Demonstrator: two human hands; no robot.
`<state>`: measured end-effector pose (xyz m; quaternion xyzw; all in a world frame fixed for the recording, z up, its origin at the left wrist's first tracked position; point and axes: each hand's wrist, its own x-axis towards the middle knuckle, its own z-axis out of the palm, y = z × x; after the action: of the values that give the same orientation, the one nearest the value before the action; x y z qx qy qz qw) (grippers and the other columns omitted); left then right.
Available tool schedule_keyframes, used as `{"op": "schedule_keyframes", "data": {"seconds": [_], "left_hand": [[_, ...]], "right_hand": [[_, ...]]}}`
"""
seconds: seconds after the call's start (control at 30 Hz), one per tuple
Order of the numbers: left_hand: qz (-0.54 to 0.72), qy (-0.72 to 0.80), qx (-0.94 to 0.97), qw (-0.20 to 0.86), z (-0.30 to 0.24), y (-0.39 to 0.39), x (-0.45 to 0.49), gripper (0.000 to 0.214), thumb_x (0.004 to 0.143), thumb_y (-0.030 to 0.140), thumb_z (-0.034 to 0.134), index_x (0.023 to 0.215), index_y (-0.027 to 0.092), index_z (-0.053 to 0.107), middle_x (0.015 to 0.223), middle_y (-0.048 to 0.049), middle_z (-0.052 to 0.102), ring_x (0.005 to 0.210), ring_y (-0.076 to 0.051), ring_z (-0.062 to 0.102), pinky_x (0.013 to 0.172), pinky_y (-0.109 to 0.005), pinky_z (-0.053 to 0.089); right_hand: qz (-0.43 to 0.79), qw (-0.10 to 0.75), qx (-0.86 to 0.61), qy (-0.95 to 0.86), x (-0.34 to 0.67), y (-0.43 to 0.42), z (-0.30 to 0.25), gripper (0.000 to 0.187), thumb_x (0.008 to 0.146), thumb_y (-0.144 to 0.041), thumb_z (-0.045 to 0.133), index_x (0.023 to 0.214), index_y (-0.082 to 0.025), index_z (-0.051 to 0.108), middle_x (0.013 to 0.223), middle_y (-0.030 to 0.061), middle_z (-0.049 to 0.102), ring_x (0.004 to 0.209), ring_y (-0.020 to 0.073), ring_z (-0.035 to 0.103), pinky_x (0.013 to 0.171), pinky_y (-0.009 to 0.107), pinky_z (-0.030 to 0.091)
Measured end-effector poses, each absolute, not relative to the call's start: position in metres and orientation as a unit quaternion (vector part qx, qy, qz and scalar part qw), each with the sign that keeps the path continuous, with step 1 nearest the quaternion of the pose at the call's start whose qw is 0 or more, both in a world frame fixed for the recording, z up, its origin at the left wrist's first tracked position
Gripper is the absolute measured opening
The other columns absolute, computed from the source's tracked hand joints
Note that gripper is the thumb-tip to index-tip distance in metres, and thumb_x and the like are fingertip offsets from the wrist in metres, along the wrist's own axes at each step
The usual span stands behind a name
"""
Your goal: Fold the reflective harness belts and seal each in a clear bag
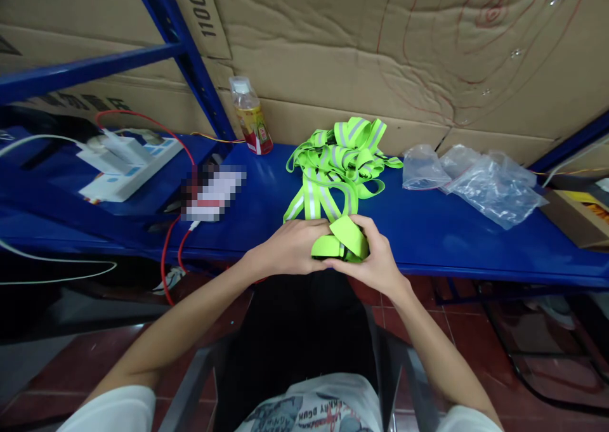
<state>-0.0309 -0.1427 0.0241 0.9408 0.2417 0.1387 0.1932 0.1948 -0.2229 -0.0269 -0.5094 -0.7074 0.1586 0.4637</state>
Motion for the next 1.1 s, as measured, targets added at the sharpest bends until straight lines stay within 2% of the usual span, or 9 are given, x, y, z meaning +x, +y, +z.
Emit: {"op": "schedule_keyframes", "data": {"seconds": [0.1, 0.23, 0.43, 0.6, 0.73, 0.83, 0.9, 1.0, 1.1], "left_hand": [[0.137, 0.236, 0.941, 0.197, 0.023, -0.143, -0.031, 0.043, 0.090, 0.043, 0.076, 0.127, 0.023, 0.068, 0.122, -0.0100, 0.078, 0.107, -0.034, 0.078, 0.076, -0.039, 0.055], [0.140, 0.237, 0.945, 0.178, 0.022, -0.143, -0.031, 0.049, 0.093, 0.042, 0.076, 0.135, 0.020, 0.063, 0.122, -0.0141, 0.076, 0.110, -0.036, 0.075, 0.084, -0.042, 0.057], [0.159, 0.240, 0.946, 0.148, 0.022, -0.136, -0.042, 0.049, 0.084, 0.043, 0.089, 0.120, 0.021, 0.066, 0.110, -0.0119, 0.072, 0.114, -0.035, 0.067, 0.098, -0.045, 0.052], [0.203, 0.205, 0.937, 0.194, 0.019, -0.133, -0.050, 0.045, 0.090, 0.052, 0.084, 0.120, 0.023, 0.068, 0.113, -0.0104, 0.074, 0.112, -0.032, 0.067, 0.099, -0.044, 0.049], [0.293, 0.177, 0.911, 0.229, 0.021, -0.139, -0.046, 0.065, 0.088, 0.063, 0.084, 0.136, 0.024, 0.064, 0.133, -0.0118, 0.075, 0.122, -0.033, 0.067, 0.110, -0.048, 0.046], [0.321, 0.165, 0.898, 0.251, 0.022, -0.141, -0.036, 0.081, 0.089, 0.058, 0.086, 0.154, 0.023, 0.055, 0.145, -0.0142, 0.071, 0.128, -0.033, 0.067, 0.114, -0.048, 0.046], [0.316, 0.159, 0.899, 0.259, 0.021, -0.139, -0.029, 0.069, 0.094, 0.049, 0.082, 0.153, 0.023, 0.058, 0.140, -0.0128, 0.074, 0.126, -0.031, 0.069, 0.112, -0.047, 0.047], [0.342, 0.150, 0.885, 0.279, 0.024, -0.132, -0.024, 0.039, 0.098, 0.041, 0.079, 0.132, 0.022, 0.074, 0.119, -0.0081, 0.081, 0.111, -0.026, 0.072, 0.102, -0.041, 0.051], [0.395, 0.136, 0.862, 0.287, 0.032, -0.126, -0.032, 0.031, 0.097, 0.038, 0.082, 0.121, 0.020, 0.078, 0.110, -0.0055, 0.082, 0.092, -0.019, 0.070, 0.090, -0.034, 0.052]], "right_hand": [[0.148, 0.442, -0.518, -0.717, 0.197, -0.226, -0.026, 0.081, 0.075, -0.050, 0.099, 0.141, -0.031, 0.058, 0.130, 0.0098, 0.070, 0.115, 0.0334, 0.072, 0.096, 0.045, 0.063], [0.152, 0.465, -0.513, -0.705, 0.200, -0.225, -0.024, 0.079, 0.076, -0.045, 0.097, 0.143, -0.031, 0.057, 0.133, 0.0094, 0.070, 0.119, 0.0332, 0.072, 0.100, 0.046, 0.063], [0.144, 0.440, -0.516, -0.721, 0.212, -0.228, -0.018, 0.078, 0.077, -0.045, 0.098, 0.144, -0.031, 0.062, 0.139, 0.0091, 0.071, 0.124, 0.0337, 0.072, 0.107, 0.047, 0.060], [0.152, 0.411, -0.514, -0.738, 0.215, -0.228, -0.015, 0.072, 0.078, -0.046, 0.098, 0.141, -0.032, 0.066, 0.133, 0.0076, 0.076, 0.119, 0.0330, 0.074, 0.105, 0.047, 0.060], [0.166, 0.400, -0.508, -0.745, 0.213, -0.225, -0.013, 0.075, 0.080, -0.046, 0.096, 0.146, -0.031, 0.062, 0.140, 0.0094, 0.074, 0.124, 0.0335, 0.073, 0.106, 0.046, 0.060], [0.168, 0.387, -0.511, -0.749, 0.213, -0.223, -0.013, 0.078, 0.080, -0.046, 0.096, 0.148, -0.031, 0.060, 0.136, 0.0092, 0.075, 0.120, 0.0327, 0.075, 0.102, 0.046, 0.061], [0.170, 0.383, -0.514, -0.749, 0.213, -0.223, -0.014, 0.080, 0.080, -0.048, 0.096, 0.149, -0.031, 0.059, 0.128, 0.0079, 0.077, 0.113, 0.0316, 0.076, 0.098, 0.045, 0.062], [0.166, 0.393, -0.515, -0.743, 0.214, -0.226, -0.015, 0.082, 0.080, -0.050, 0.096, 0.150, -0.032, 0.059, 0.123, 0.0071, 0.077, 0.112, 0.0317, 0.077, 0.097, 0.046, 0.062], [0.171, 0.401, -0.523, -0.733, 0.217, -0.229, -0.015, 0.084, 0.081, -0.049, 0.096, 0.153, -0.032, 0.056, 0.114, 0.0052, 0.077, 0.106, 0.0295, 0.077, 0.097, 0.046, 0.062]]}}
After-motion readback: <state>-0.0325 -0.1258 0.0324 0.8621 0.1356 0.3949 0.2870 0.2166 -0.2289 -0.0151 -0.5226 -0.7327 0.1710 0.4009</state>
